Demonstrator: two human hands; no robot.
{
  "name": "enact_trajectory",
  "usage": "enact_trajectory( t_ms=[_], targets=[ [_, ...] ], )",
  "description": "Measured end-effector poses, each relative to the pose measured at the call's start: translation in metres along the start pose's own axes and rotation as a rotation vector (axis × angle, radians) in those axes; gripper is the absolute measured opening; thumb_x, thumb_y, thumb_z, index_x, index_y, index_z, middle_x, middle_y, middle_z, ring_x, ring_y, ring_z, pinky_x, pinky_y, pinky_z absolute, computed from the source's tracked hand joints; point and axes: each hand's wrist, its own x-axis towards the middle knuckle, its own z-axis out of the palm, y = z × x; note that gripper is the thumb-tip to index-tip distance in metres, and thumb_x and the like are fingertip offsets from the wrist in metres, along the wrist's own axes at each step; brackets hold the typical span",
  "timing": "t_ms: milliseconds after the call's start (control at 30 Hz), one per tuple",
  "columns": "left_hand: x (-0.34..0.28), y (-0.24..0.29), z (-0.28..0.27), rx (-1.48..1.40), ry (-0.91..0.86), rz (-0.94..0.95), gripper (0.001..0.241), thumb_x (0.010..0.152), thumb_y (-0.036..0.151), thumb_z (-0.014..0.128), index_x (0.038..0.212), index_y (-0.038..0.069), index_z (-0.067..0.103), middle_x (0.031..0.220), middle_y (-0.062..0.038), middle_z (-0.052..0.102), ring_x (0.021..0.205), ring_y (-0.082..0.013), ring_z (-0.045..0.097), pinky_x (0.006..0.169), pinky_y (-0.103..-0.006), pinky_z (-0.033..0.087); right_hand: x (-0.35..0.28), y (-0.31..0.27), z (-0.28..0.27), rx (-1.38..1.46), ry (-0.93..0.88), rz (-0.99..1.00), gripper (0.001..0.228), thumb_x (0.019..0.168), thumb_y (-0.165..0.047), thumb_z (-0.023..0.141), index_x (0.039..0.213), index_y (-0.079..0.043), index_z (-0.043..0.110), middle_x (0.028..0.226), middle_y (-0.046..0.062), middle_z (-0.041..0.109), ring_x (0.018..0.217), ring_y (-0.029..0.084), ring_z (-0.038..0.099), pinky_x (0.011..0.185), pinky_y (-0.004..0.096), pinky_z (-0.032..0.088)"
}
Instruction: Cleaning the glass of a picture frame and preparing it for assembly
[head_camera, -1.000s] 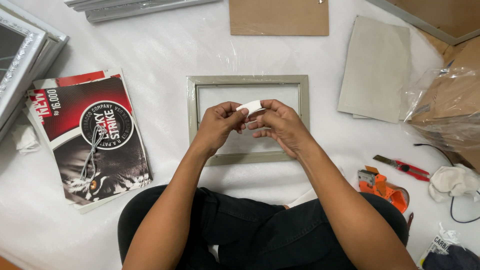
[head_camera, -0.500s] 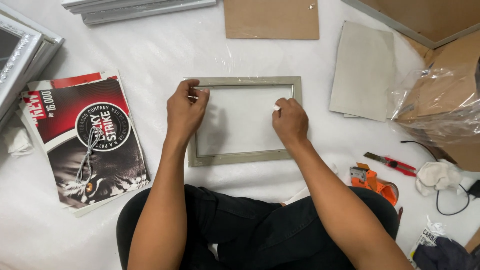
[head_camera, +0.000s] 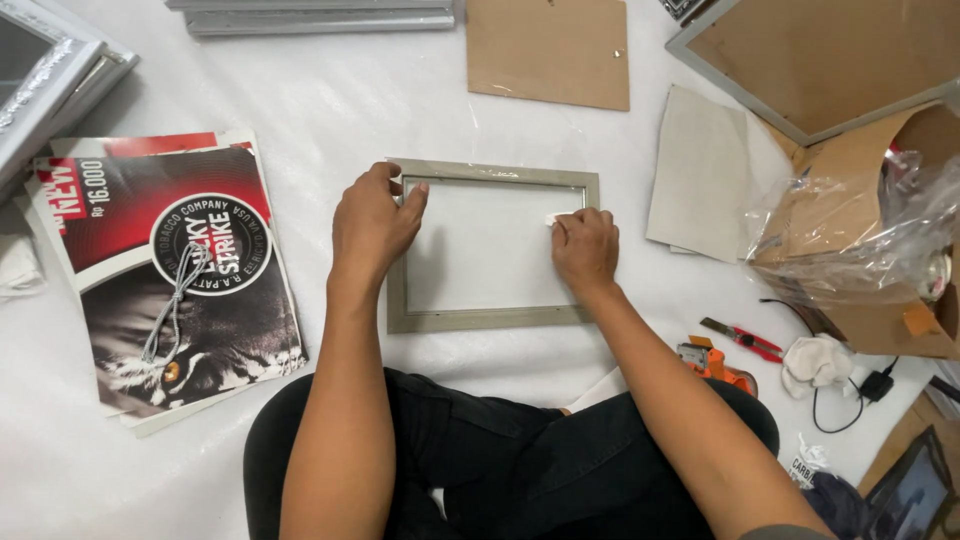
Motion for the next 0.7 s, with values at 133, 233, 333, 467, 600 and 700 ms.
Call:
enact_trajectory(
  t_ms=[133,233,333,467,600,700],
  targets=[
    [-0.001,0.002,-0.01,-0.029,0.013,-0.015,0.054,0.092,0.034,0.069,0.129,-0.004,0.065,0.108,-0.023,0.074,0.09,-0.0373,0.076,0.075,-0.0517,0.06,0.026,0.009,0.012,-0.061,0.012,0.035,0.011,0.094,-0.022,0.068,0.097,-0.015,0.076,0.094,0.003,0.065,0.097,0.025,0.063,0.081,0.04,0.053],
    [-0.005,0.01,-0.024,-0.101,0.061,-0.028,0.053,0.092,0.031,0.068,0.129,-0.007,0.064,0.109,-0.027,0.073,0.092,-0.0389,0.076,0.076,-0.0517,0.06,0.037,0.001,0.016,-0.035,-0.012,0.111,0.013,0.094,-0.02,0.065,0.095,-0.01,0.073,0.085,0.008,0.065,0.089,0.03,0.067,0.079,0.044,0.054],
    [-0.011,0.015,-0.036,-0.193,0.144,-0.038,0.054,0.092,0.03,0.068,0.129,-0.008,0.063,0.108,-0.026,0.072,0.094,-0.0382,0.075,0.077,-0.0504,0.06,0.034,-0.016,0.015,0.032,0.044,0.199,0.011,0.093,-0.018,0.067,0.092,-0.008,0.071,0.079,0.01,0.065,0.08,0.033,0.068,0.073,0.045,0.054],
    [-0.012,0.018,-0.04,-0.301,0.216,-0.031,0.054,0.094,0.031,0.066,0.129,-0.01,0.062,0.109,-0.027,0.072,0.095,-0.0378,0.075,0.078,-0.0502,0.06,0.028,-0.051,0.034,0.161,0.182,0.242,0.01,0.09,-0.015,0.068,0.085,-0.006,0.069,0.071,0.012,0.063,0.071,0.038,0.068,0.067,0.049,0.054],
    [-0.012,0.018,-0.036,-0.34,0.206,-0.04,0.055,0.093,0.031,0.067,0.129,-0.01,0.062,0.109,-0.027,0.071,0.096,-0.0371,0.074,0.078,-0.0505,0.059,0.023,-0.121,0.037,0.277,0.278,0.125,0.003,0.084,-0.011,0.069,0.084,-0.01,0.066,0.069,0.01,0.063,0.07,0.037,0.067,0.066,0.045,0.055],
    [-0.006,0.012,-0.026,-0.346,0.187,-0.022,0.056,0.093,0.033,0.068,0.129,-0.009,0.063,0.109,-0.025,0.071,0.094,-0.0344,0.075,0.077,-0.047,0.06,0.029,-0.176,0.035,0.332,0.278,0.044,0.007,0.084,-0.013,0.068,0.08,-0.015,0.063,0.066,0.005,0.059,0.07,0.031,0.066,0.066,0.041,0.054]
  ],
)
